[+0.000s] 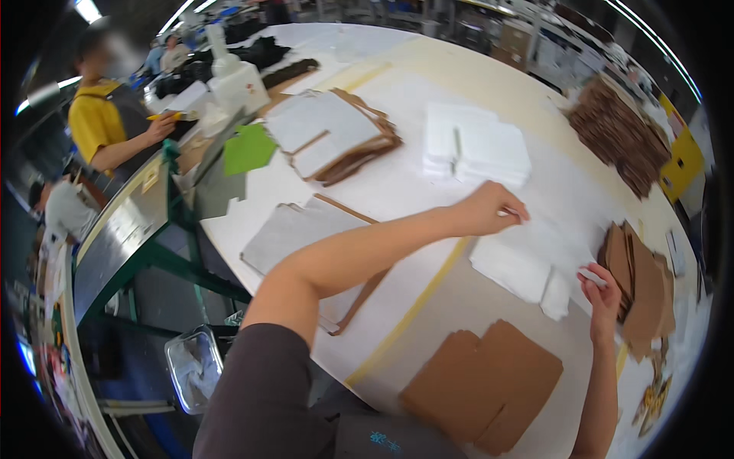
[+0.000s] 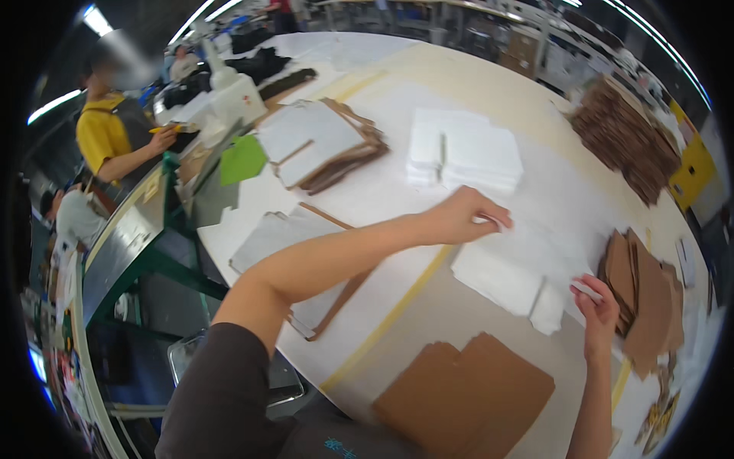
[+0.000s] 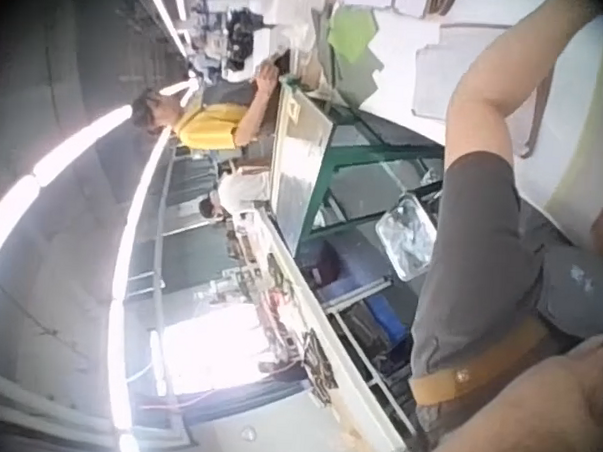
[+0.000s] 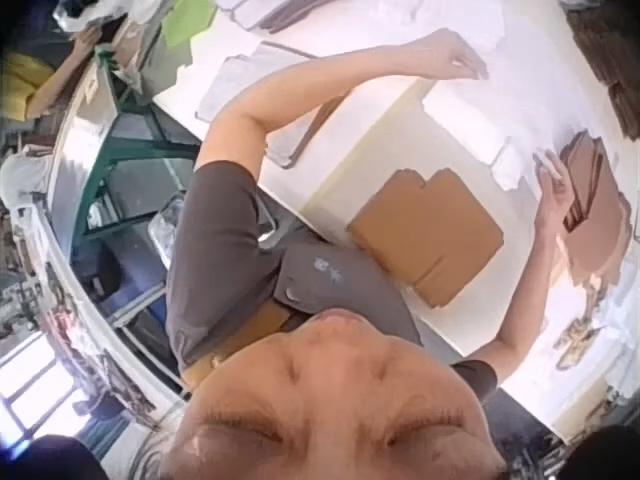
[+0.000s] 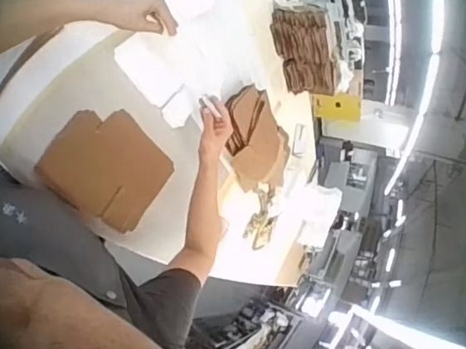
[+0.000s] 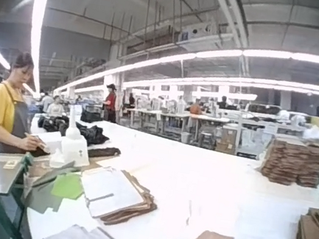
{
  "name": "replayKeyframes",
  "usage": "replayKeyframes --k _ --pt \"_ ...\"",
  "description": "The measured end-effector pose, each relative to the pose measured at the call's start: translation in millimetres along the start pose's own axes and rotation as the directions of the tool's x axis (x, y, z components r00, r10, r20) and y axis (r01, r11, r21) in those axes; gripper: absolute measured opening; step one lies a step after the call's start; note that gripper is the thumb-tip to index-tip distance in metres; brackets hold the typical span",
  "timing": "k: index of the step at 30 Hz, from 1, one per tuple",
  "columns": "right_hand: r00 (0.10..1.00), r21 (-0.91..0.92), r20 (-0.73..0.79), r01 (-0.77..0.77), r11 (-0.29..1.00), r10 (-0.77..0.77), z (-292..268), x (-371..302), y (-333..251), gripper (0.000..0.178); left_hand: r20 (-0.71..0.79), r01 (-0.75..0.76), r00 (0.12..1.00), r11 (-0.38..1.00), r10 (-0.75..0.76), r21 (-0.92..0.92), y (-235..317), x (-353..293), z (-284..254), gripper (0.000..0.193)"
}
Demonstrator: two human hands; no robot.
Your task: Apply adhesive from a nozzle bottle onto a custom-cut piece of brown leather backing and press structural white linings onto the surface.
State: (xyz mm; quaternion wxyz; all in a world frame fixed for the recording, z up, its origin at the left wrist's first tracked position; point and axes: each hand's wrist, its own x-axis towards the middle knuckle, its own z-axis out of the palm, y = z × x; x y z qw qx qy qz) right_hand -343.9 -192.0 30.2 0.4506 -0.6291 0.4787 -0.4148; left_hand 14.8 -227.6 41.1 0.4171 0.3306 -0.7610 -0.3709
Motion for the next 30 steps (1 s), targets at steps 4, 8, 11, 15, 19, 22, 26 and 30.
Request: replayKeyframes --k 4,8,11,15,19,22,26,30 --pt "0.972 -0.195 0.143 0.214 0.957 -0.188 24.2 -14.4 15.9 0.038 0.054 0.057 0.996 0.981 -0.068 0.183 -5.1 -57.5 -3.1 0.027" --pt "0.949 -0.489 0.17 0.315 0.814 -0.265 19.8 -39.0 16.8 0.056 0.124 0.002 0.992 0.985 -0.024 0.173 -4.5 -72.5 11.7 0.018" --pt "0.933 -0.571 0.165 0.354 0.74 -0.319 20.4 -53.0 5.6 0.056 0.125 -0.096 0.99 0.943 0.058 0.32 0.6 -75.2 15.7 0.016" --pt "0.943 -0.471 0.053 0.315 0.824 -0.329 25.1 -54.1 6.1 0.026 0.021 0.257 0.963 0.938 -0.269 0.231 9.1 -73.6 17.8 0.014" --pt "0.992 -0.214 -0.123 -0.03 0.976 0.003 35.1 -45.9 -6.8 0.01 -0.122 0.446 0.89 0.894 -0.439 0.039 -2.0 -68.0 23.7 0.029" --pt "0.981 0.062 -0.084 -0.171 0.983 0.175 37.2 -31.0 11.4 0.012 -0.113 0.431 0.901 0.895 -0.42 0.111 -7.4 -62.1 26.4 0.034" --pt "0.976 -0.205 -0.196 -0.135 0.969 0.095 41.9 -24.1 22.8 0.018 -0.126 0.491 0.871 0.823 -0.476 0.287 -1.5 -56.4 31.1 0.035" --pt "0.926 -0.067 -0.324 0.183 0.981 -0.195 52.3 -16.2 12.8 0.021 -0.195 0.481 0.876 0.838 -0.442 0.258 -5.0 -56.0 34.3 0.034"
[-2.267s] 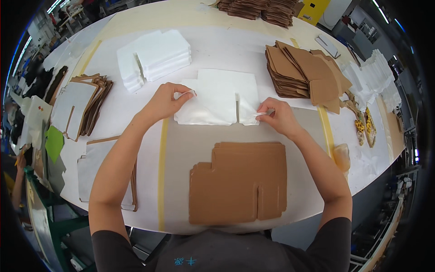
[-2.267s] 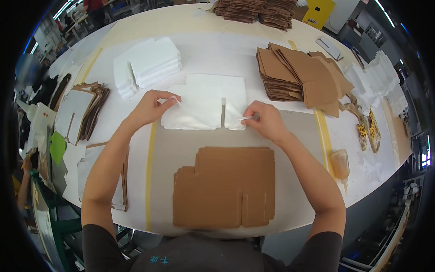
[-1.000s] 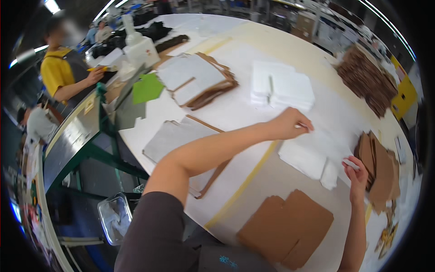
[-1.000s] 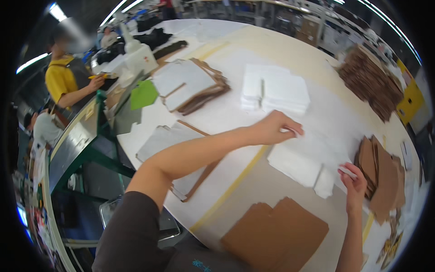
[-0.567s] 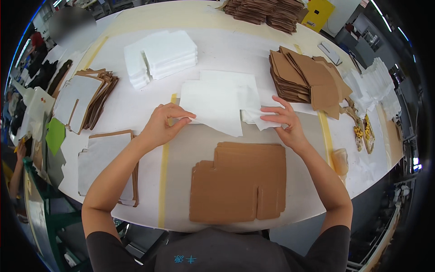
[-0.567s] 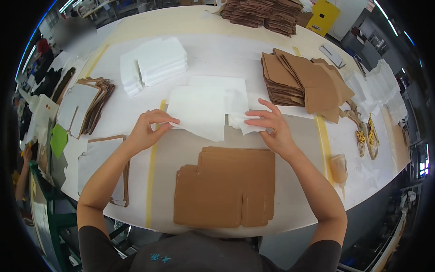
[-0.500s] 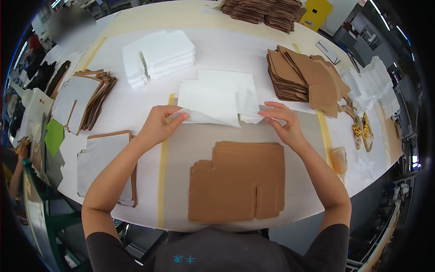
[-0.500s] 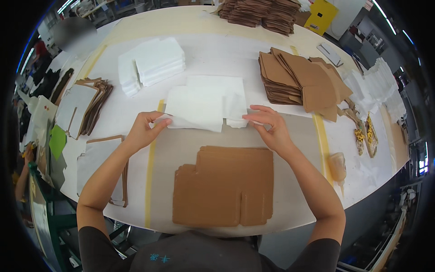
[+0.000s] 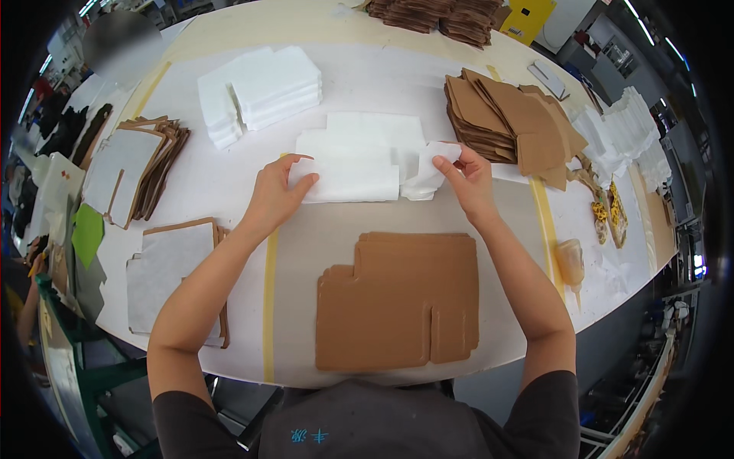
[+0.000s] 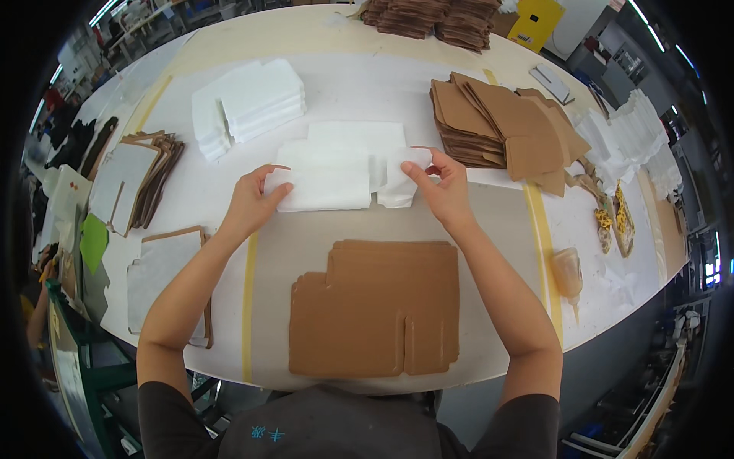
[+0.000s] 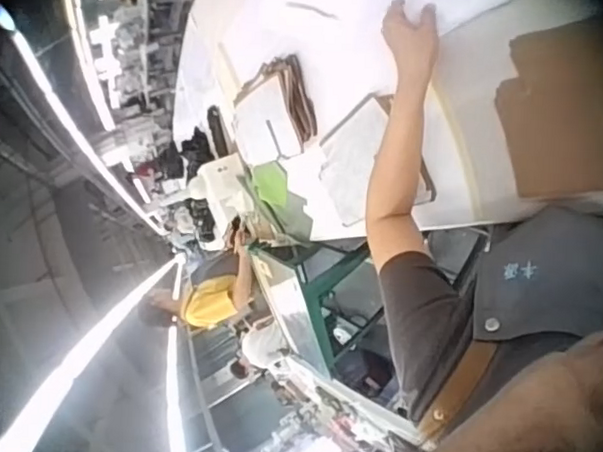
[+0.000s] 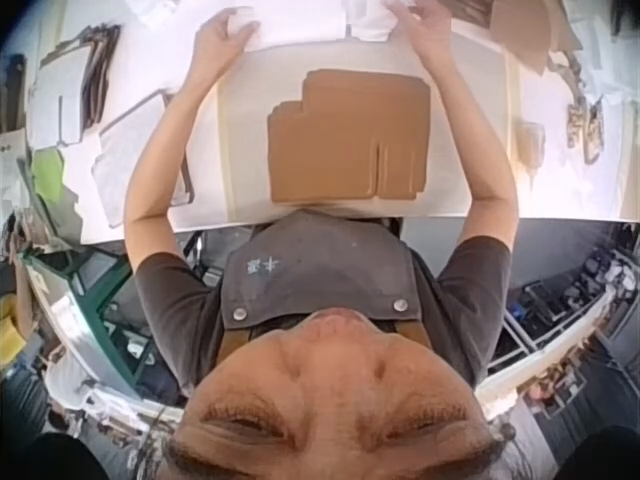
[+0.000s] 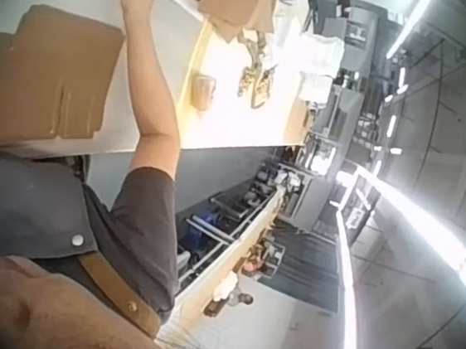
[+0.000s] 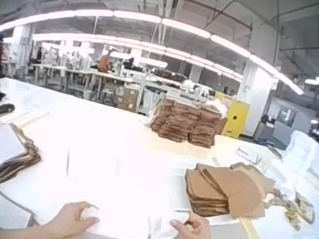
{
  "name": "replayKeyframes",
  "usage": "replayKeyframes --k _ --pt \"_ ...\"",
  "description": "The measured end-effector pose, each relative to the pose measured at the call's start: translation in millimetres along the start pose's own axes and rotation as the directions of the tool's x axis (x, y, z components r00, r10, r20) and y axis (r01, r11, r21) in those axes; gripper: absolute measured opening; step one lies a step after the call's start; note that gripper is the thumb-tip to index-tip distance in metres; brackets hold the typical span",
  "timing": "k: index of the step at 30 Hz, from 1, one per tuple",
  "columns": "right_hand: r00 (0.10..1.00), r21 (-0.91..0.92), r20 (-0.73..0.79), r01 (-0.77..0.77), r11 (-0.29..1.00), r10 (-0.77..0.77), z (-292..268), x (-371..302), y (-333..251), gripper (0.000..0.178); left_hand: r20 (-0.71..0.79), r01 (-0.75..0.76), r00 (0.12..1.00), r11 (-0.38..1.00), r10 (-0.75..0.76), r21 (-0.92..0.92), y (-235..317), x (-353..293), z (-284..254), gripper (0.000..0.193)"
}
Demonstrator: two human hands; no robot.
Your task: Apply adhesive from a nozzle bottle onto a custom-cut piece of brown leather backing and press structural white linings onto the surface.
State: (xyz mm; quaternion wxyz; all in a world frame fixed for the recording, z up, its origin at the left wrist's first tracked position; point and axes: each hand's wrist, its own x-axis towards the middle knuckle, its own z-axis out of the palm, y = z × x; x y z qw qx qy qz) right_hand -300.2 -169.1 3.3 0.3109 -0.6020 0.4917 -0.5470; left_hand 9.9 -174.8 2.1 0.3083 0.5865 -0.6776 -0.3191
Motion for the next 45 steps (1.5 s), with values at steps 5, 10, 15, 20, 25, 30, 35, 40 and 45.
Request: replayKeyframes --k 5,10,15,20,25,30,35,40,45 --pt "0.981 0.079 0.138 -0.149 0.986 0.137 -0.3 -4.4 -1.9 0.02 -0.008 0.074 0.997 0.979 -0.077 -0.188 -2.4 4.8 -0.7 0.033" --pt "0.944 -0.152 0.196 -0.238 0.959 0.265 -5.3 -6.7 -3.4 0.026 0.025 0.036 0.999 0.966 -0.03 -0.255 -8.2 7.3 0.2 0.032" --pt "0.966 -0.402 0.083 -0.192 0.895 0.245 3.9 -21.5 10.9 0.035 0.013 0.005 1.0 0.994 -0.007 0.109 -1.3 0.9 0.6 0.04" --pt "0.927 -0.516 0.004 -0.319 0.795 0.374 -2.4 -17.6 12.0 0.063 -0.004 0.025 1.0 0.979 -0.024 0.202 -9.6 3.8 9.1 0.052" --pt "0.834 -0.411 -0.014 -0.508 0.757 0.551 -3.1 -4.5 10.1 0.057 -0.039 0.035 0.999 0.965 -0.026 0.259 -14.6 13.8 9.8 0.058" --pt "0.883 -0.389 0.01 -0.428 0.816 0.468 -1.8 -5.2 22.8 0.035 -0.018 0.073 0.997 0.945 -0.07 0.319 -8.7 15.6 -0.4 0.052" --pt "0.89 -0.392 0.05 -0.4 0.828 0.453 -19.4 -7.6 31.2 0.027 0.072 0.049 0.992 0.858 -0.1 0.511 2.1 36.5 9.1 0.053" --pt "0.903 -0.272 0.064 -0.393 0.878 0.424 -16.6 -6.8 22.6 0.022 0.105 0.043 0.987 0.831 -0.121 0.554 3.7 34.0 8.9 0.04" --pt "0.911 -0.204 -0.013 -0.406 0.891 0.412 -18.0 -14.6 14.9 0.031 0.075 0.016 0.996 0.911 -0.051 0.413 7.0 31.0 15.4 0.048"
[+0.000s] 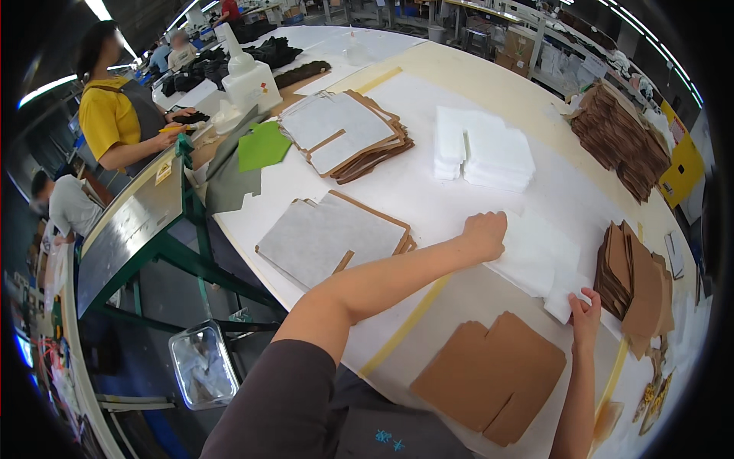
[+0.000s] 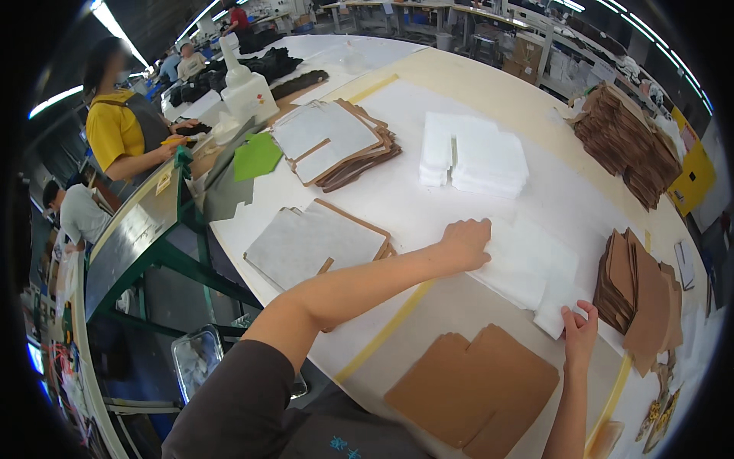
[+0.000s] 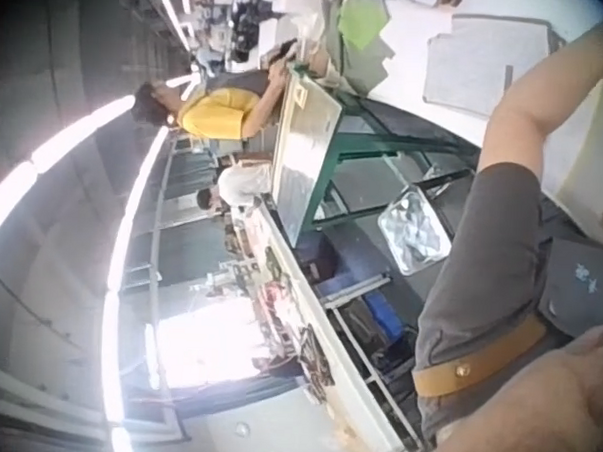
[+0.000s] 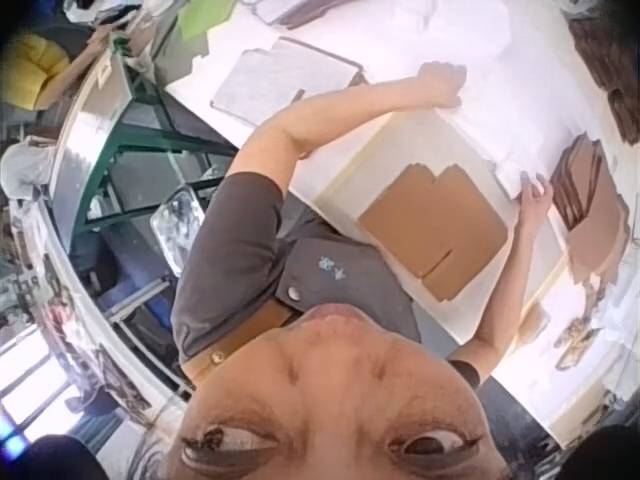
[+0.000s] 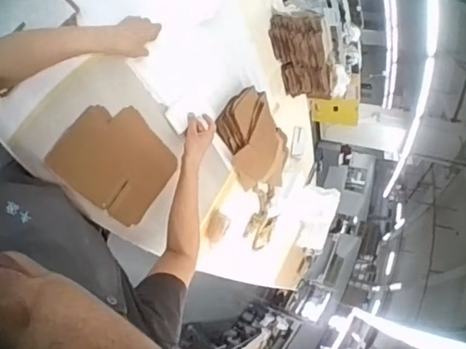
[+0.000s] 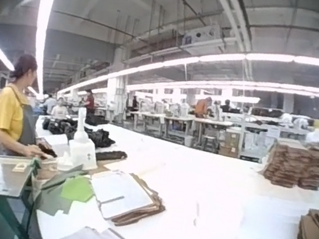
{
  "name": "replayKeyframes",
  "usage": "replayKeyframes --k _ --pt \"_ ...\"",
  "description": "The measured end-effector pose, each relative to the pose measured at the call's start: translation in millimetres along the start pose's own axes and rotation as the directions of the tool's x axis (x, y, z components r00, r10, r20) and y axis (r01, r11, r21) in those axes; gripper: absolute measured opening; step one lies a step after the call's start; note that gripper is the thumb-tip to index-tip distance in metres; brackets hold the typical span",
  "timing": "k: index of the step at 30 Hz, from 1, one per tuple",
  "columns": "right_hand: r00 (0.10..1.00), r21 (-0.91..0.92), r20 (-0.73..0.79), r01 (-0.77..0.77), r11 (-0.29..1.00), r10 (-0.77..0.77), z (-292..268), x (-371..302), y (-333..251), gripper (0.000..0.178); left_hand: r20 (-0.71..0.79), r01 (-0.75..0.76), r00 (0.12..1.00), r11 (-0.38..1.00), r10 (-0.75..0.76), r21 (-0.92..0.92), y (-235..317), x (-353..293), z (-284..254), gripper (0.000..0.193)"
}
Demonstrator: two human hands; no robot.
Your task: Apply adhesive from a nozzle bottle onto a custom-cut piece of brown leather backing and press structural white linings onto the surface.
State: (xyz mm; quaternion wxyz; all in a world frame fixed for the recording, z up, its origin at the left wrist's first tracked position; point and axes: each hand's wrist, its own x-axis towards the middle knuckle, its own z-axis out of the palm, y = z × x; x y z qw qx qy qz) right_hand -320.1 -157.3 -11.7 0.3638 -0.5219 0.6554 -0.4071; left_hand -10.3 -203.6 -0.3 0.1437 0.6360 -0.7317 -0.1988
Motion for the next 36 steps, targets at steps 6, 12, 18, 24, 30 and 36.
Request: replayKeyframes --k 6,12,18,24,30,36 --pt "0.977 0.039 0.185 0.105 0.994 -0.111 9.9 -2.0 -18.1 0.062 -0.026 0.039 0.999 0.972 -0.046 -0.23 -26.3 -9.1 -14.3 0.063" --pt "0.971 -0.004 0.207 0.126 0.992 -0.123 0.8 -14.1 -18.6 0.025 0.102 -0.013 0.992 0.868 0.074 -0.496 -22.6 -30.3 -19.9 0.04" --pt "0.973 0.011 0.181 0.146 0.989 -0.146 -29.8 -83.2 -42.9 0.017 -0.013 -0.111 0.988 0.649 0.154 -0.752 1.0 -98.7 -34.2 0.041" --pt "0.966 -0.015 0.244 0.089 0.996 -0.083 -65.7 -192.0 -39.6 0.022 0.08 -0.308 0.882 0.698 0.464 -0.646 5.1 -201.1 -36.3 0.027" --pt "0.979 -0.039 0.206 0.006 0.999 0.002 -63.1 -222.9 -11.8 0.025 0.171 -0.029 0.97 0.788 0.17 -0.615 28.1 -231.8 -8.9 0.026" --pt "0.981 -0.077 0.191 -0.02 0.997 0.035 -58.0 -204.6 -9.0 0.025 0.023 -0.097 0.99 0.806 0.136 -0.584 29.6 -226.8 5.8 0.023"
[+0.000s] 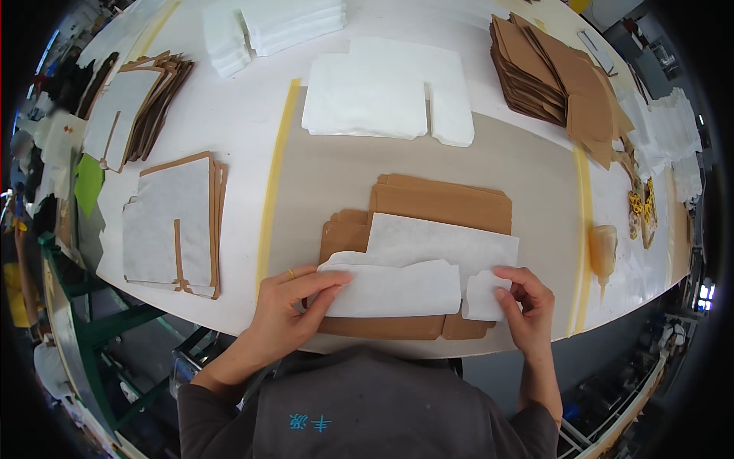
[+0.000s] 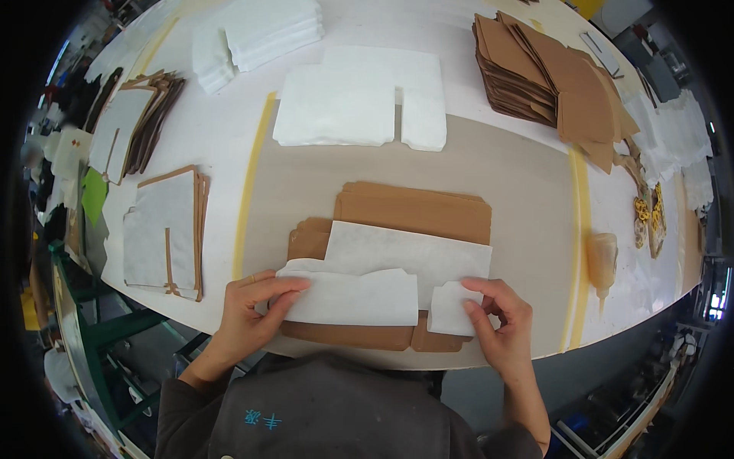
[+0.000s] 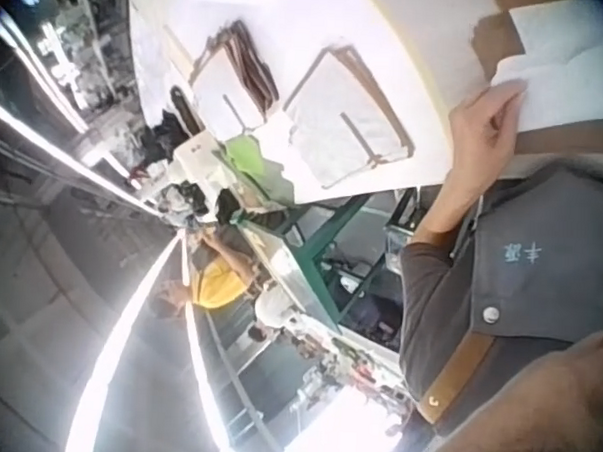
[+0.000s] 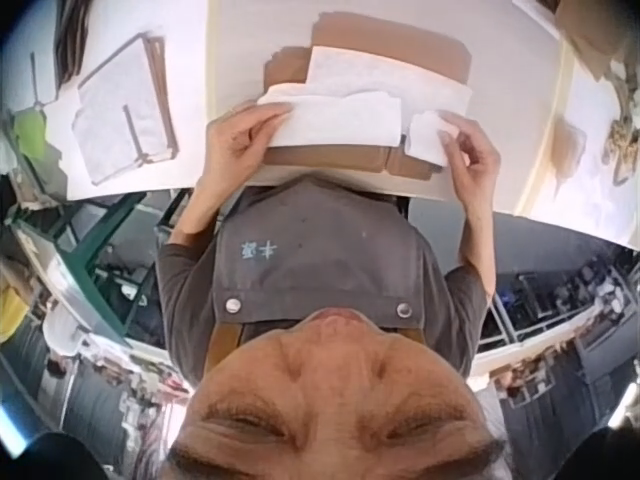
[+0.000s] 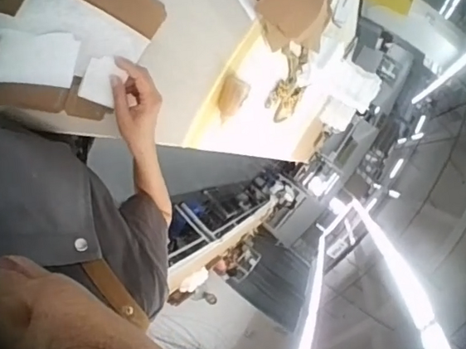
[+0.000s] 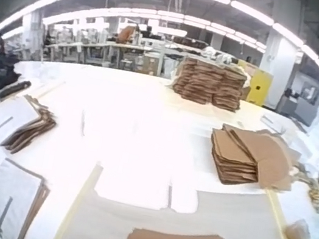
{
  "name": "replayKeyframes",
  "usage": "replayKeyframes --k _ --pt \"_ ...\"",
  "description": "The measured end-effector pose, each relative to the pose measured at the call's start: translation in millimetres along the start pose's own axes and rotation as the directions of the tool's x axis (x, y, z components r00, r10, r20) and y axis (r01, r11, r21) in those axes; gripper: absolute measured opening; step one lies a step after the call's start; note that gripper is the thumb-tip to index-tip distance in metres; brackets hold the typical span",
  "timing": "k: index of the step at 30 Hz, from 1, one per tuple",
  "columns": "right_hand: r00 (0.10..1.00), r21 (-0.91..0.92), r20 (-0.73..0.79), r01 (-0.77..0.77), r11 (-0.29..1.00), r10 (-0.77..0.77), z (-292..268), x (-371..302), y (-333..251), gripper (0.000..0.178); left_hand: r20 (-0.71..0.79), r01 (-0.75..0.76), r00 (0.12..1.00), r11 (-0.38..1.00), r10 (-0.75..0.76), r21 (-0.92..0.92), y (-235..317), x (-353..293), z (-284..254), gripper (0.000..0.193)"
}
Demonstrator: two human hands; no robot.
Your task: Apply adhesive from a nozzle bottle onto a custom-cut piece of brown leather backing and press structural white linings onto the surface.
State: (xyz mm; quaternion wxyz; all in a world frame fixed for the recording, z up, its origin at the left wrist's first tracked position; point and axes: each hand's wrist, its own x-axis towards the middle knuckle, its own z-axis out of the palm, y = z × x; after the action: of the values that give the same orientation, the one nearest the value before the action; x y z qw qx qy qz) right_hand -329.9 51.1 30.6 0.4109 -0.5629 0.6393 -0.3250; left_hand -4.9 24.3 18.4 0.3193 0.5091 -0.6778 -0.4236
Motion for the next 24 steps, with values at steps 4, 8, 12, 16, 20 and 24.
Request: replayKeyframes --k 4,8,12,16,20,24 --pt "1.0 0.004 -0.007 -0.009 1.0 0.009 -0.1 13.5 4.0 0.025 -0.018 0.09 0.996 0.996 -0.089 0.028 2.0 7.1 4.1 0.022" --pt "1.0 -0.021 0.005 -0.001 1.0 0.001 -0.1 26.5 6.0 0.024 -0.098 -0.019 0.995 0.995 0.029 0.098 -2.8 17.6 5.2 0.024" --pt "1.0 -0.019 0.001 0.005 1.0 -0.005 3.1 39.3 6.0 0.025 -0.092 0.069 0.994 0.991 -0.058 0.117 2.0 29.2 4.2 0.022" --pt "0.999 -0.01 -0.002 -0.034 0.999 0.034 5.1 44.5 8.8 0.023 -0.082 0.046 0.996 0.989 -0.034 0.142 -2.4 32.4 3.3 0.023" --pt "0.999 -0.051 0.016 -0.036 0.998 0.037 5.0 45.4 8.6 0.021 -0.075 0.02 0.997 0.99 -0.01 0.14 -3.5 30.3 4.3 0.024" --pt "0.999 -0.065 0.014 -0.031 0.997 0.032 5.4 45.6 9.0 0.021 -0.091 0.097 0.992 0.991 -0.089 0.091 0.0 31.0 7.8 0.022"
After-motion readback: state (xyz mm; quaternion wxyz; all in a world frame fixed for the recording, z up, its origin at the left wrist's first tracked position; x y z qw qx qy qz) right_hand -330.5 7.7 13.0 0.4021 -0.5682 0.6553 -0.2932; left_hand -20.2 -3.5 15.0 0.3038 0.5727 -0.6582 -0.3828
